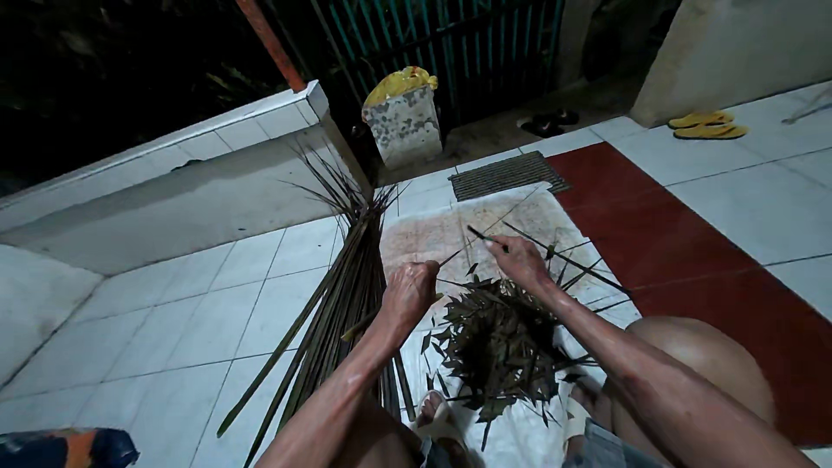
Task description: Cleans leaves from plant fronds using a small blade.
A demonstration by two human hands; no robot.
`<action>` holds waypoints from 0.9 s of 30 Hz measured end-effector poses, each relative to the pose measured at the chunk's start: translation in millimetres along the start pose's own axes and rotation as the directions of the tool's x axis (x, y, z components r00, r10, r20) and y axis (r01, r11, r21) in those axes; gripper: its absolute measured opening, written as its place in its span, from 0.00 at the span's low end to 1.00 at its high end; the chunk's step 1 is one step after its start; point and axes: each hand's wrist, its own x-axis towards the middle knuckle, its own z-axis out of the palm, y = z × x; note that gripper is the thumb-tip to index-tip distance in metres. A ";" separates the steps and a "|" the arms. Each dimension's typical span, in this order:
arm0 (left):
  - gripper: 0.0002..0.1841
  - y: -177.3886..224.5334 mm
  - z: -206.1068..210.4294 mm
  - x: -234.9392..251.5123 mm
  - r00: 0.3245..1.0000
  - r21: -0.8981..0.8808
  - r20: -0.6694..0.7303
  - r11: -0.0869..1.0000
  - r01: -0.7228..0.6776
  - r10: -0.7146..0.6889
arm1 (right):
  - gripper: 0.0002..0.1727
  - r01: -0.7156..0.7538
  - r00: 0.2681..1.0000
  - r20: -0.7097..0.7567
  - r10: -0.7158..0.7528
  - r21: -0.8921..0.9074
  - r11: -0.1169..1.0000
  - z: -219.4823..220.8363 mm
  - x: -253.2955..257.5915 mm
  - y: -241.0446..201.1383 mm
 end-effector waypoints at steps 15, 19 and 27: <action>0.17 -20.1 2.7 7.6 0.984 -0.754 0.176 0.647 0.110 0.039 | 0.17 0.060 0.957 0.188 -0.220 0.615 0.786 20.1 -4.9 -8.8; 0.16 -29.5 3.4 5.8 0.981 -0.766 0.187 0.632 0.115 0.048 | 0.17 0.104 0.973 0.108 -0.204 0.585 0.805 16.7 2.4 -5.2; 0.15 -30.3 8.1 12.0 0.999 -0.502 -0.007 0.865 0.032 -0.041 | 0.22 0.261 0.934 0.158 -0.320 0.309 0.915 22.1 -20.0 -21.6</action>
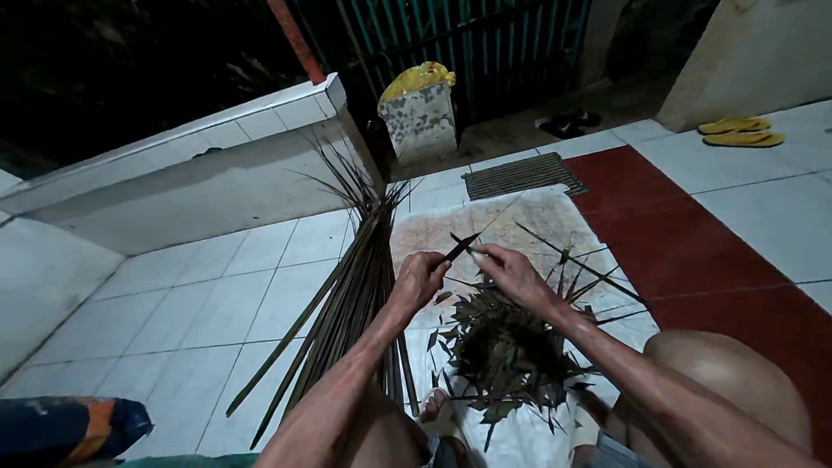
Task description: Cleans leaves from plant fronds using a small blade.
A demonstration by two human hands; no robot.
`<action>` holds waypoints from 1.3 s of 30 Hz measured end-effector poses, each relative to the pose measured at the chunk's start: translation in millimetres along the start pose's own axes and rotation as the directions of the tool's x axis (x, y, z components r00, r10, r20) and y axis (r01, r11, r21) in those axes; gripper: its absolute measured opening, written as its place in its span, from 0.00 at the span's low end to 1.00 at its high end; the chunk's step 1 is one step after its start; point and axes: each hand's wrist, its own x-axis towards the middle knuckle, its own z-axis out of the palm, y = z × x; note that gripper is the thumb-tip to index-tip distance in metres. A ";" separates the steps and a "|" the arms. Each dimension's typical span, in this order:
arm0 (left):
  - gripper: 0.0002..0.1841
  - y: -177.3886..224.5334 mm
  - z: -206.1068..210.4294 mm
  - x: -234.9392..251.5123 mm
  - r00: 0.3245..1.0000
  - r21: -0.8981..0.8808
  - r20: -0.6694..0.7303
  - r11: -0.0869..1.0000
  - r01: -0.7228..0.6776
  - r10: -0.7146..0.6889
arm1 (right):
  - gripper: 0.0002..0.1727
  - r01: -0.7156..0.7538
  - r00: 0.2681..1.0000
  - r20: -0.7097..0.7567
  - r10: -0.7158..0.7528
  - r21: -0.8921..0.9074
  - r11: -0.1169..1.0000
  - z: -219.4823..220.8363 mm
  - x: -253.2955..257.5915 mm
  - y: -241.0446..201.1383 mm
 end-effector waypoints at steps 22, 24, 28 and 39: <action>0.14 25.1 15.9 -2.3 0.989 0.353 -0.123 0.935 -0.029 0.077 | 0.21 -0.156 0.986 -0.078 0.145 -0.153 0.976 6.6 -6.5 -14.9; 0.14 25.7 16.7 -3.1 0.988 0.361 -0.127 0.932 -0.034 0.085 | 0.22 -0.157 0.986 -0.080 0.146 -0.148 0.977 4.9 -5.8 -12.7; 0.14 25.5 17.1 -2.9 0.988 0.364 -0.121 0.931 -0.043 0.093 | 0.21 -0.162 0.984 -0.098 0.147 -0.166 0.973 6.1 -6.1 -11.3; 0.14 32.3 12.8 -7.9 0.994 0.336 -0.089 0.941 -0.032 0.065 | 0.20 -0.191 0.973 -0.164 0.161 -0.187 0.964 3.0 -2.3 -1.3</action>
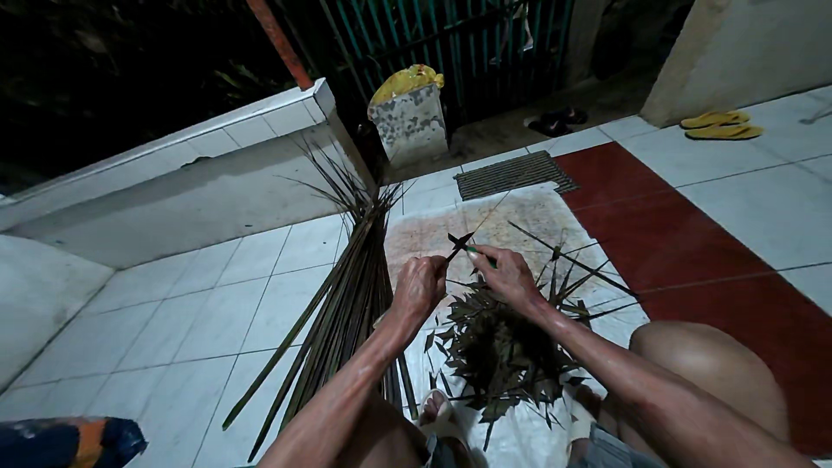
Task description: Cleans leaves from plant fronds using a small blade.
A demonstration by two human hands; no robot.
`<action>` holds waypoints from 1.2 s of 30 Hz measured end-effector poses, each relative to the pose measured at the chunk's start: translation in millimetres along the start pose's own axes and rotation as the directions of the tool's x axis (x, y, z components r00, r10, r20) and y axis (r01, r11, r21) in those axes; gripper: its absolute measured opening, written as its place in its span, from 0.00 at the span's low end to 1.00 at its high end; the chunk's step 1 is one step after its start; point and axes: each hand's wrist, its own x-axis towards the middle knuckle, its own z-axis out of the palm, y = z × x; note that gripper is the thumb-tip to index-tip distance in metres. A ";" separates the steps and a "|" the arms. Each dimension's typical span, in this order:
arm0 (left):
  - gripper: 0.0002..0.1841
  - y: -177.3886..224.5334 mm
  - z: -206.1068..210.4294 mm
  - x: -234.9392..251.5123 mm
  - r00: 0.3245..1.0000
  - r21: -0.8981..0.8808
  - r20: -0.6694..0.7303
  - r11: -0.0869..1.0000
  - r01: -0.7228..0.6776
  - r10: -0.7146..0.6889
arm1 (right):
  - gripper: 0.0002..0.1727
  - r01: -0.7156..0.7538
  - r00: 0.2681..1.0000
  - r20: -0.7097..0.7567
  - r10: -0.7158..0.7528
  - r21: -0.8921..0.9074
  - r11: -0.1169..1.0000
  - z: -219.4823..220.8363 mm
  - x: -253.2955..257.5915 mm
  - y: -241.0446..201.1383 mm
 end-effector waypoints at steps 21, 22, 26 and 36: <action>0.15 -19.1 -12.5 0.2 0.970 -0.591 0.189 0.772 0.235 -0.151 | 0.21 0.203 0.978 0.030 -0.208 0.113 0.973 -1.4 -0.2 14.0; 0.15 -19.0 -12.8 -0.3 0.967 -0.610 0.199 0.752 0.250 -0.160 | 0.21 0.198 0.979 0.028 -0.202 0.102 0.975 0.9 0.6 14.7; 0.15 -21.3 -12.8 -1.3 0.960 -0.636 0.228 0.721 0.275 -0.164 | 0.21 0.135 0.991 0.009 -0.135 0.040 0.990 -1.9 5.7 14.0; 0.14 -25.8 -14.6 -5.1 0.945 -0.665 0.293 0.679 0.310 -0.143 | 0.21 -0.016 0.974 -0.225 0.027 0.052 0.999 -14.8 30.9 29.2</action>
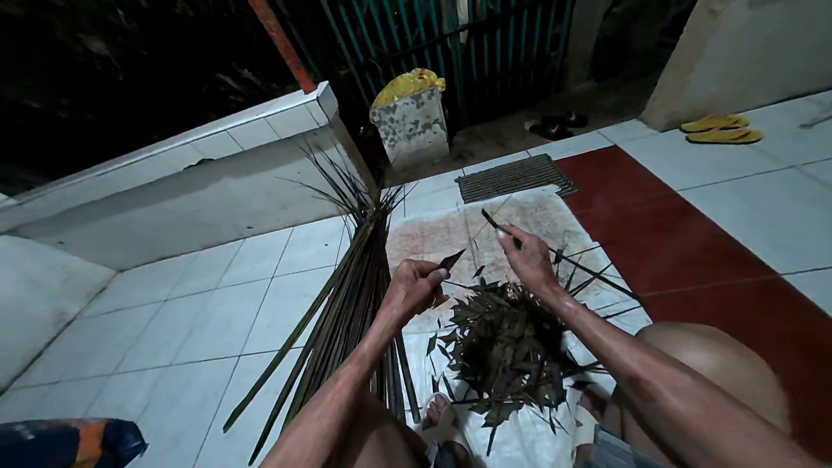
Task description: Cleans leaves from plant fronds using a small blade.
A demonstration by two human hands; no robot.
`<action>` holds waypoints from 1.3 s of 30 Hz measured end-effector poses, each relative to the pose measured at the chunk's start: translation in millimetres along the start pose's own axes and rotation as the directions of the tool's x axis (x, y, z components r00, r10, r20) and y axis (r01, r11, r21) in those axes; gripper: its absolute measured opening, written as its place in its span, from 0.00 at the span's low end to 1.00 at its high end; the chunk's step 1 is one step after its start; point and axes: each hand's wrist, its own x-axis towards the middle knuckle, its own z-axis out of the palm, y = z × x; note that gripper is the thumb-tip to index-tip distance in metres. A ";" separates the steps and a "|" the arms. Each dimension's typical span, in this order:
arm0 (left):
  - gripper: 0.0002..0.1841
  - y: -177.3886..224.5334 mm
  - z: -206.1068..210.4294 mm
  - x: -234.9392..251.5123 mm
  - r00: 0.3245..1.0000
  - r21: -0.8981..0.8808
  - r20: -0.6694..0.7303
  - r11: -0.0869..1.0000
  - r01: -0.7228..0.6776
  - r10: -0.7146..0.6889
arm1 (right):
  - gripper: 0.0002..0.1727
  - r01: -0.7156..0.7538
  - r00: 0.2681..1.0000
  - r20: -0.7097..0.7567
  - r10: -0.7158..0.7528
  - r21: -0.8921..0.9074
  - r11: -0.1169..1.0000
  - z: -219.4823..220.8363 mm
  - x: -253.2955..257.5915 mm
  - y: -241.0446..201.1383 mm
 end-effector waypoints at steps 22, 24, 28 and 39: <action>0.14 12.9 23.0 -6.4 0.932 0.891 -0.066 0.441 -0.105 0.356 | 0.21 0.042 0.964 0.266 -0.011 -0.112 0.993 -11.0 -25.1 -26.8; 0.14 12.5 24.1 -6.4 0.924 0.895 -0.060 0.430 -0.117 0.378 | 0.20 -0.002 0.977 0.212 0.030 -0.129 0.992 -15.2 -20.3 -21.8; 0.15 14.6 18.9 -5.1 0.931 0.861 -0.070 0.492 -0.125 0.358 | 0.21 -0.017 1.000 0.022 0.018 -0.077 0.997 -28.4 -4.0 -2.4; 0.16 21.6 1.6 15.3 0.976 0.236 0.071 0.948 -0.215 0.203 | 0.21 -0.048 0.956 0.264 -0.125 0.563 0.825 -10.3 -22.3 -40.1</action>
